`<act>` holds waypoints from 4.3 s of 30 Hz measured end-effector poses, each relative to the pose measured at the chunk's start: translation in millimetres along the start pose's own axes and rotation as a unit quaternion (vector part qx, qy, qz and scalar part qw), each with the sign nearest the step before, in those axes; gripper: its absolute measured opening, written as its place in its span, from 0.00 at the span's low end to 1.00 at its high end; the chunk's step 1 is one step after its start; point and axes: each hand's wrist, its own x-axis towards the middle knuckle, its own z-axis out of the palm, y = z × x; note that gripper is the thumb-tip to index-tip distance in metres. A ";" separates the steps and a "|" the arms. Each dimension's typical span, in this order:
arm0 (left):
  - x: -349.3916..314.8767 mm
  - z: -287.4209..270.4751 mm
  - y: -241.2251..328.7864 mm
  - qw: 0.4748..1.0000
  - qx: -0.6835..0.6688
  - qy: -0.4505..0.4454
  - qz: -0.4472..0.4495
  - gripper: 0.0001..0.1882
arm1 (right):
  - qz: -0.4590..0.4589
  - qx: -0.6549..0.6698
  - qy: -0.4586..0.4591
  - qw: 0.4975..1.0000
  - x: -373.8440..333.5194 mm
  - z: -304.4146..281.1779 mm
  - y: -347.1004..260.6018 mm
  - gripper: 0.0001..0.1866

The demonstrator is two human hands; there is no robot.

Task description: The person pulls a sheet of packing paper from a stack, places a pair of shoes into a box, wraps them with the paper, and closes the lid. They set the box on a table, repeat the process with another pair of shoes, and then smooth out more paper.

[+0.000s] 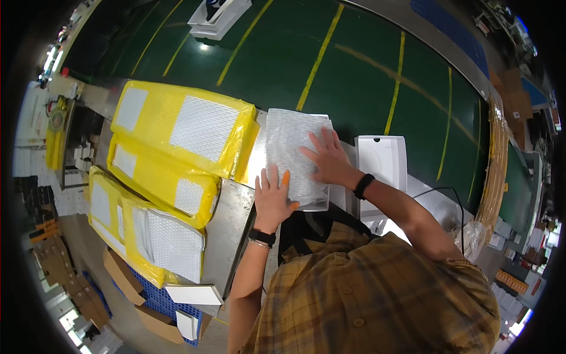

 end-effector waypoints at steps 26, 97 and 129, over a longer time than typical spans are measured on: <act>-7.5 0.8 35.6 0.962 -0.149 -0.049 0.222 0.32 | -0.070 -0.006 0.116 0.991 67.3 19.8 -7.6 0.27; 3.1 -215.5 -160.9 0.933 -0.335 0.136 -0.009 0.32 | 0.194 0.397 0.334 0.833 -36.2 -81.6 -65.8 0.36; 50.3 8.2 73.9 0.608 -0.649 -0.414 -0.191 0.36 | 0.282 0.820 0.232 0.440 -210.4 39.9 -48.5 0.57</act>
